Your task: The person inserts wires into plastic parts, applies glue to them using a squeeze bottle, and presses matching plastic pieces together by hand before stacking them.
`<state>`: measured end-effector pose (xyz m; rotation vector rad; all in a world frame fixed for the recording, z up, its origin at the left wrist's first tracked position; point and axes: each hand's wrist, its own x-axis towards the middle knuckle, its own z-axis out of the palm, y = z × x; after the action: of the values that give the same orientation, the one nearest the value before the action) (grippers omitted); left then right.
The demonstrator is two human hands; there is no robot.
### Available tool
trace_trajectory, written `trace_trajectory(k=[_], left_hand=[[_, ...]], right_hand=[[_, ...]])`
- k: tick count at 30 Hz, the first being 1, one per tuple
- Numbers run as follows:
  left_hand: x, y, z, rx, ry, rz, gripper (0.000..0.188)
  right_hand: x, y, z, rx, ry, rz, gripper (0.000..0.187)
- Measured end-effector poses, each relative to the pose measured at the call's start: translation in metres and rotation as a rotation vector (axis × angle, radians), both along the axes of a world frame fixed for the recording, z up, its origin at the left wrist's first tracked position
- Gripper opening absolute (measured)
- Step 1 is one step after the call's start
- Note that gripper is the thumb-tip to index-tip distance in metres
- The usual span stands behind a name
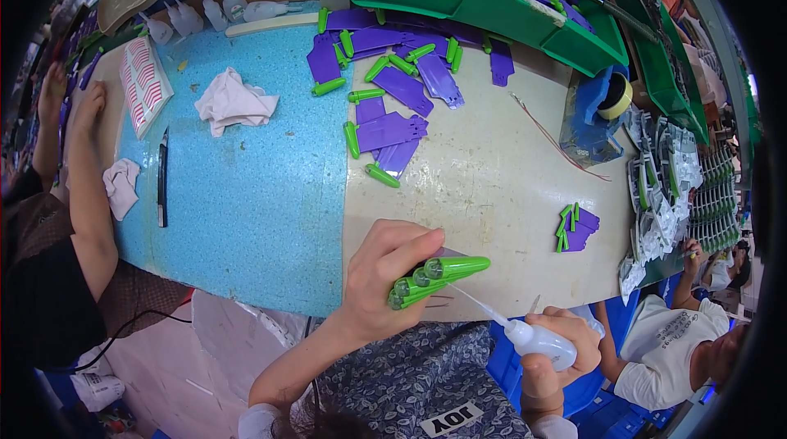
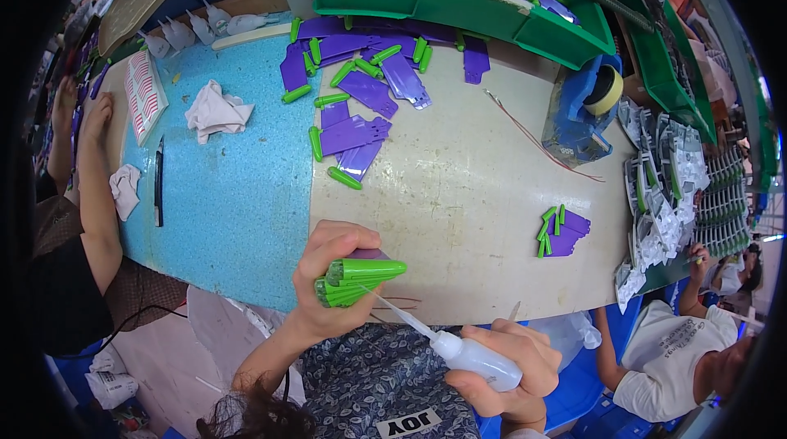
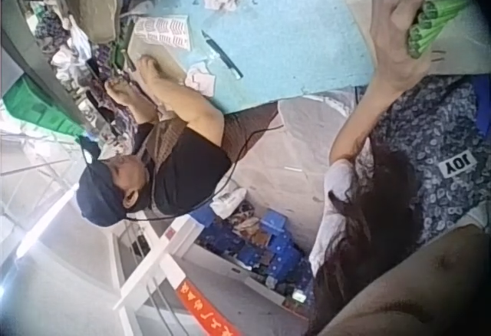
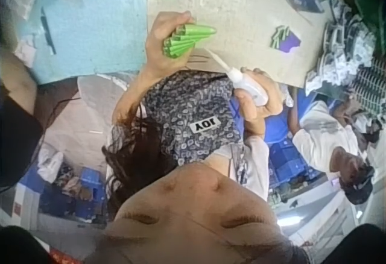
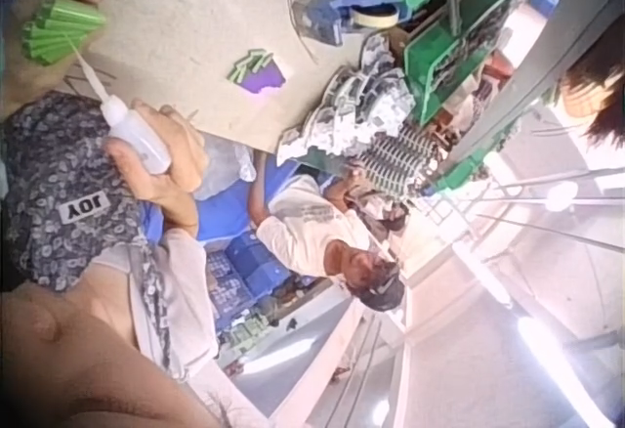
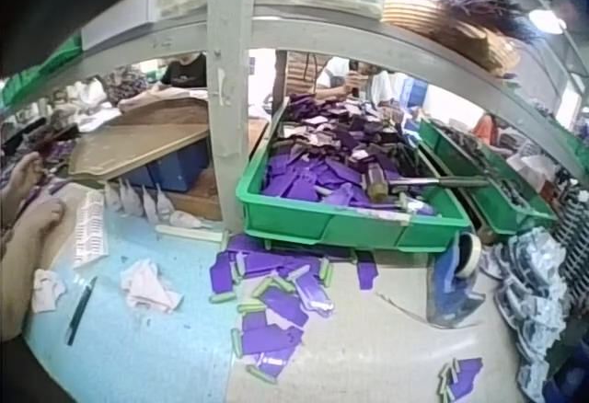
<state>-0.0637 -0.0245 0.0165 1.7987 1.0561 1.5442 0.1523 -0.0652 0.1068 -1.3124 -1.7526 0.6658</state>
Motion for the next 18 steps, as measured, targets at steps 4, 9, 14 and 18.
trace_trajectory(k=[4,9,14,18], left_hand=[[0.0009,0.0002,-0.0009,0.012,0.003,0.001,0.076],[0.0012,-0.0001,-0.0016,0.012,-0.004,-0.005,0.075],[0.0078,0.0004,0.0015,0.005,-0.119,0.053,0.068],[0.0077,-0.0006,0.0009,-0.002,-0.115,0.046,0.068]], right_hand=[[-0.0015,-0.0033,-0.0002,0.002,0.005,-0.065,0.046],[-0.0010,-0.0055,0.0016,-0.021,-0.005,-0.093,0.046],[-0.0007,-0.0067,0.0035,-0.031,-0.011,-0.082,0.048],[-0.0057,-0.0064,0.0084,0.015,-0.077,-0.080,0.037]])
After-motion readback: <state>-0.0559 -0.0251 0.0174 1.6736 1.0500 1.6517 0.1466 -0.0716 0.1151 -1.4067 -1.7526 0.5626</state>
